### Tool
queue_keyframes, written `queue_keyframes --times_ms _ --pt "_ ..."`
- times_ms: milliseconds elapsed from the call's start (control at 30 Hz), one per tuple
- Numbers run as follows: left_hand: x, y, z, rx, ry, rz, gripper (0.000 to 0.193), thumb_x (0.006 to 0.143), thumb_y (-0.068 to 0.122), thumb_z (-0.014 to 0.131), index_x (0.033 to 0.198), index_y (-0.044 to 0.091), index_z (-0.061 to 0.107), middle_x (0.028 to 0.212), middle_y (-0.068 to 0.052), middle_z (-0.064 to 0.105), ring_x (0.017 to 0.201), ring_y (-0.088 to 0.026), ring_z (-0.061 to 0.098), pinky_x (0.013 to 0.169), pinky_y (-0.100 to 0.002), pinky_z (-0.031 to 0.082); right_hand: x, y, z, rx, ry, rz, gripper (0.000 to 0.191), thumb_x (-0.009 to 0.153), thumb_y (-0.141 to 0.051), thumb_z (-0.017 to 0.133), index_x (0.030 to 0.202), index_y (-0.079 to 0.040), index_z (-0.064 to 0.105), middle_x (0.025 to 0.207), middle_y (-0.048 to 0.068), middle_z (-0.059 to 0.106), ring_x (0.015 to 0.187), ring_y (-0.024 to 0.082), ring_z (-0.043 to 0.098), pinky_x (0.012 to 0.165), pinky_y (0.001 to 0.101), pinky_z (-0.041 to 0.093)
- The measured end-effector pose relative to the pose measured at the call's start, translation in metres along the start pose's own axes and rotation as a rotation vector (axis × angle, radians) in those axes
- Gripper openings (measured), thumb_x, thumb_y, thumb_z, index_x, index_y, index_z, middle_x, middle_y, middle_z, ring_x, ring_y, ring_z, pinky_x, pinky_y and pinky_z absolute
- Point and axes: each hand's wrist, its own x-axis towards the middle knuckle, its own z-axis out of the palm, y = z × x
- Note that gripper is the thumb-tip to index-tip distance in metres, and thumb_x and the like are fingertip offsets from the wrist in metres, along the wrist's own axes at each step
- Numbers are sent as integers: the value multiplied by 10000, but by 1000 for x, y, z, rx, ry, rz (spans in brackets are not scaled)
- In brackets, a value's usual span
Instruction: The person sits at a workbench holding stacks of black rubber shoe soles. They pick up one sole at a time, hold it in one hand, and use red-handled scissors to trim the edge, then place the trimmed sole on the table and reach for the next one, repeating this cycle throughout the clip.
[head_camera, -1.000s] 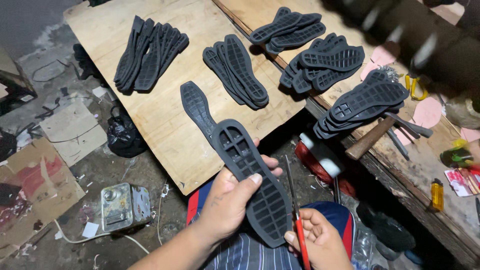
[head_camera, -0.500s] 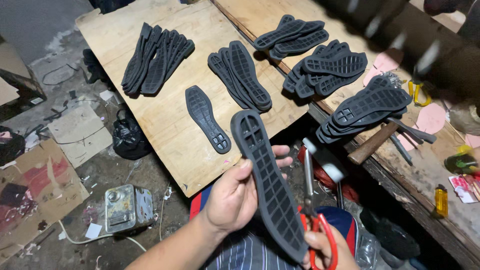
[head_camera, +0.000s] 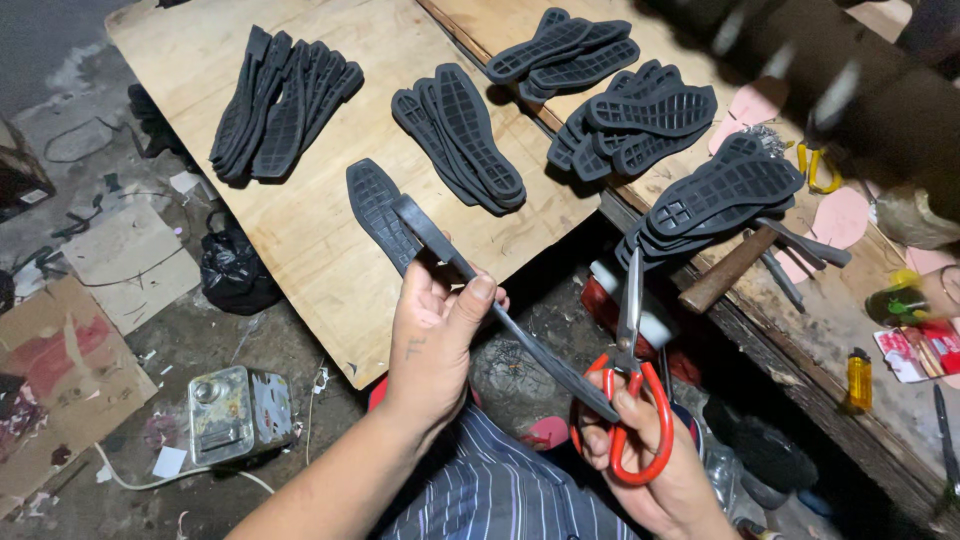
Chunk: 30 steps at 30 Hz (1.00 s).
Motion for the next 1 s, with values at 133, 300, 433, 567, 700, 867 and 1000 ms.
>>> queue_keyframes --times_ms 133,300,433,567,700,867,1000 --pt "6 -5 -4 29 46 -1 481 955 214 694 1352 96 449 1009 -68 602 911 -167 642 854 -329 552 7 4 1 18 -4 0 355 964 -209 620 1193 60 593 808 107 579 669 175 568 565 294 474" --pt "12 -11 -11 -25 128 -67 356 970 219 670 1226 75 468 1030 -58 601 937 -164 654 854 -357 584 13 7 6 8 6 -50 346 971 -223 617 1188 45 587 876 119 612 690 184 592 554 302 488" --pt "17 -14 -16 -67 166 -142 302 982 242 666 1158 71 488 1017 -64 591 927 -175 652 846 -375 593 16 5 11 3 18 -67 347 956 -219 630 1193 30 588 909 137 638 696 196 617 572 313 505" --pt "21 -18 -20 -45 194 -199 306 974 289 652 1148 77 517 1017 -43 607 938 -165 662 847 -366 597 18 6 12 -20 47 -78 353 948 -182 655 1223 29 589 893 132 637 708 203 631 593 318 517" --pt "17 -26 -25 -19 144 -372 305 948 277 622 1171 72 586 1033 -36 662 942 -135 670 831 -318 574 19 13 3 -94 43 -121 363 928 -106 674 1245 33 566 863 118 630 725 184 643 612 317 535" --pt "16 -47 -36 72 36 -441 288 920 41 615 1203 8 568 1040 -69 651 894 -156 622 753 -312 491 20 31 -30 -294 191 -37 375 891 -96 692 1227 20 573 837 124 651 664 188 661 564 317 550" --pt "39 -60 -61 107 25 -220 433 878 -78 566 1298 -3 492 1095 -74 662 980 -135 671 877 -281 559 29 51 -71 -343 344 55 375 876 -136 670 1218 3 604 920 151 719 654 214 679 534 337 552"
